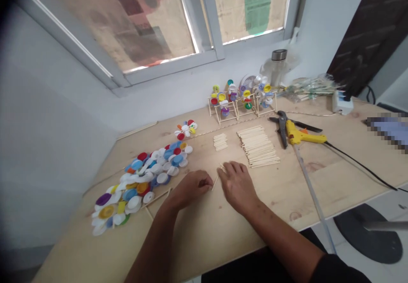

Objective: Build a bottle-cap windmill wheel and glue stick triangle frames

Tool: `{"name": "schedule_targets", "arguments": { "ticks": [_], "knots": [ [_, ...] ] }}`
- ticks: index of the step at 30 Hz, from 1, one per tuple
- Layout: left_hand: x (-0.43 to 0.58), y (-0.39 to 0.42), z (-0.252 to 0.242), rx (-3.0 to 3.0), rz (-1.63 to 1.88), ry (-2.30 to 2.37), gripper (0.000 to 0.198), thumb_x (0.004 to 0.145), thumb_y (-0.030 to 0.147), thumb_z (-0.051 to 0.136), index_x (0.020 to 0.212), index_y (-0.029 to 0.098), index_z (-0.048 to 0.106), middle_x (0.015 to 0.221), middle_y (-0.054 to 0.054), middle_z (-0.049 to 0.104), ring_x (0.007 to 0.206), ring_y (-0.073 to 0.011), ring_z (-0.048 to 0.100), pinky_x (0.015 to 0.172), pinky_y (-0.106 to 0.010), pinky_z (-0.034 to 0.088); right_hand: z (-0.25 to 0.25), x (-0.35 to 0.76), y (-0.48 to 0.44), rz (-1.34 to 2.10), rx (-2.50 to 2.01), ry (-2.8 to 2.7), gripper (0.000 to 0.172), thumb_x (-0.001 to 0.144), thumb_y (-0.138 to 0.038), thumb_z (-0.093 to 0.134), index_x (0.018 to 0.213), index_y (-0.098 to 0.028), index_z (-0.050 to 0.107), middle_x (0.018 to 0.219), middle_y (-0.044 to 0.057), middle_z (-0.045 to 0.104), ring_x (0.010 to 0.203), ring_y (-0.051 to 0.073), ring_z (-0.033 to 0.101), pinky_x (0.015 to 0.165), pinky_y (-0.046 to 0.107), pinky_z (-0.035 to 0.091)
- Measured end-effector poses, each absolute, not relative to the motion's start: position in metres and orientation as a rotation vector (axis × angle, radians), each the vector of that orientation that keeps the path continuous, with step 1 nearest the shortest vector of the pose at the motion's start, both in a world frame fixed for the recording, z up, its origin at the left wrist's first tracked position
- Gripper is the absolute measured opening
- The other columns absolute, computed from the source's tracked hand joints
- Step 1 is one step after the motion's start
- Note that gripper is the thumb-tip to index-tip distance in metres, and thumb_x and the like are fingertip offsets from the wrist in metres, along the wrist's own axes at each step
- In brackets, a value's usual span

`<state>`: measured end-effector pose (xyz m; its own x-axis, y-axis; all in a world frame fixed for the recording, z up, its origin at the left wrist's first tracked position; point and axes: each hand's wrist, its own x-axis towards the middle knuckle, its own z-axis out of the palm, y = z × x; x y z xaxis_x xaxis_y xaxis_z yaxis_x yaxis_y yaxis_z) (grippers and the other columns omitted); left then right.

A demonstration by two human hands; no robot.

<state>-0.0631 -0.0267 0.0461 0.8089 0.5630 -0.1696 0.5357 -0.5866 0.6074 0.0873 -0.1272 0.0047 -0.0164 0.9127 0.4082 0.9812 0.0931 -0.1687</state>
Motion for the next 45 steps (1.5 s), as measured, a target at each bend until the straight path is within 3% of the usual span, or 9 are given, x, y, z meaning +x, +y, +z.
{"name": "schedule_targets", "arguments": {
  "ticks": [27, 45],
  "knots": [
    [-0.056, -0.035, 0.043, 2.447, 0.087, 0.802, 0.013, 0.066, 0.009, 0.047, 0.061, 0.018, 0.055, 0.061, 0.000, 0.057, 0.064, -0.0139, 0.050, 0.062, -0.024, 0.035, 0.000, 0.087, -0.128, -0.271, -1.844, -1.967, 0.030, 0.087, -0.017, 0.048, 0.115, -0.018, 0.059, 0.118, 0.012, 0.058, 0.111, 0.026, 0.044, 0.087, 0.040, 0.034],
    [-0.055, -0.047, 0.035, 2.523, 0.081, 0.972, 0.011, 0.068, 0.009, 0.047, 0.070, 0.019, 0.053, 0.070, 0.000, 0.057, 0.076, -0.0169, 0.051, 0.067, -0.028, 0.034, -0.001, 0.087, -0.127, -0.265, -1.851, -1.979, 0.031, 0.087, -0.016, 0.046, 0.116, -0.018, 0.058, 0.117, 0.011, 0.057, 0.109, 0.026, 0.044, 0.087, 0.039, 0.033]
  ]
}}
